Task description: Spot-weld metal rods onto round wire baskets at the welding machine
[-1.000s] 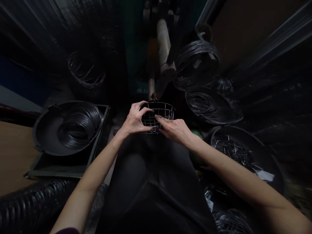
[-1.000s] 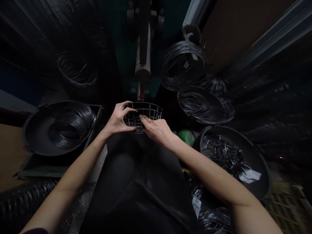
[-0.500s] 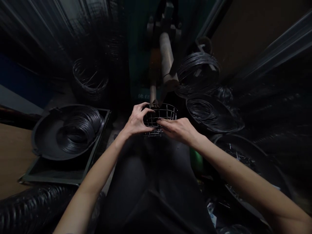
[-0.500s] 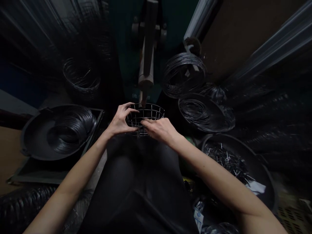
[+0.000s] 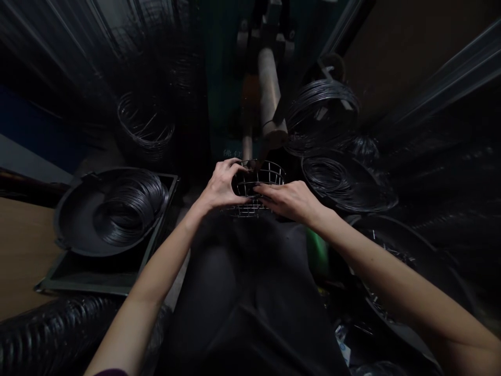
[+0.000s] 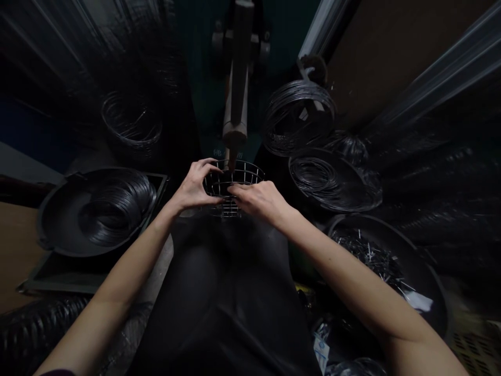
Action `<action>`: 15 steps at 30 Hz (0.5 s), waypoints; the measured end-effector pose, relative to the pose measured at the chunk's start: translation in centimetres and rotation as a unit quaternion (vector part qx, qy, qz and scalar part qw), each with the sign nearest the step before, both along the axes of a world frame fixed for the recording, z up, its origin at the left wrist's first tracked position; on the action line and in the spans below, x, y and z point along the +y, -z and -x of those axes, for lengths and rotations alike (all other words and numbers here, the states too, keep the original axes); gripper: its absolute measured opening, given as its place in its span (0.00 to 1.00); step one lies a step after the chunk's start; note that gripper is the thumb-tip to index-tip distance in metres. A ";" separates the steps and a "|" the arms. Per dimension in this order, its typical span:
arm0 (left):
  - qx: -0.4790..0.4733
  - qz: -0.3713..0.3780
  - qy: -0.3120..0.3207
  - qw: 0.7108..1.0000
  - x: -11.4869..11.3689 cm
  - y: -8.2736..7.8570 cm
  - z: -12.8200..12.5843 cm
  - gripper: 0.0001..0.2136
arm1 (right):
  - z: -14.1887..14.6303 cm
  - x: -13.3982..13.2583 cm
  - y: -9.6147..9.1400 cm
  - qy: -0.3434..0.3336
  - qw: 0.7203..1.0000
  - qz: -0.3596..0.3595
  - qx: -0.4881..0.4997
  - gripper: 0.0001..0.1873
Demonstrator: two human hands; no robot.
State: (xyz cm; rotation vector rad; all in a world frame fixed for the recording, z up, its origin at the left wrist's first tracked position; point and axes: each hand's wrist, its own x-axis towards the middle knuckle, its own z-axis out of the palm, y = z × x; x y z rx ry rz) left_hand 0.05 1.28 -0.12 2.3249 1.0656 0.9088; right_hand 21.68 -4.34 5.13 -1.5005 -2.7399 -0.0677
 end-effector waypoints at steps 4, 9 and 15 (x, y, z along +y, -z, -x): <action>-0.035 0.028 -0.009 0.999 0.3 -0.1 0.1 0.33 | -0.2 -0.5 0.5 0.017 0.999 -0.004 0.051 0.18; -0.061 0.072 -0.014 0.995 1.2 -0.7 -0.1 0.34 | -0.1 -0.9 2.2 0.102 0.978 -0.097 0.152 0.11; -0.059 0.045 -0.026 0.997 3.3 -0.7 -0.2 0.36 | -0.3 0.8 3.2 0.111 0.956 -0.097 0.255 0.08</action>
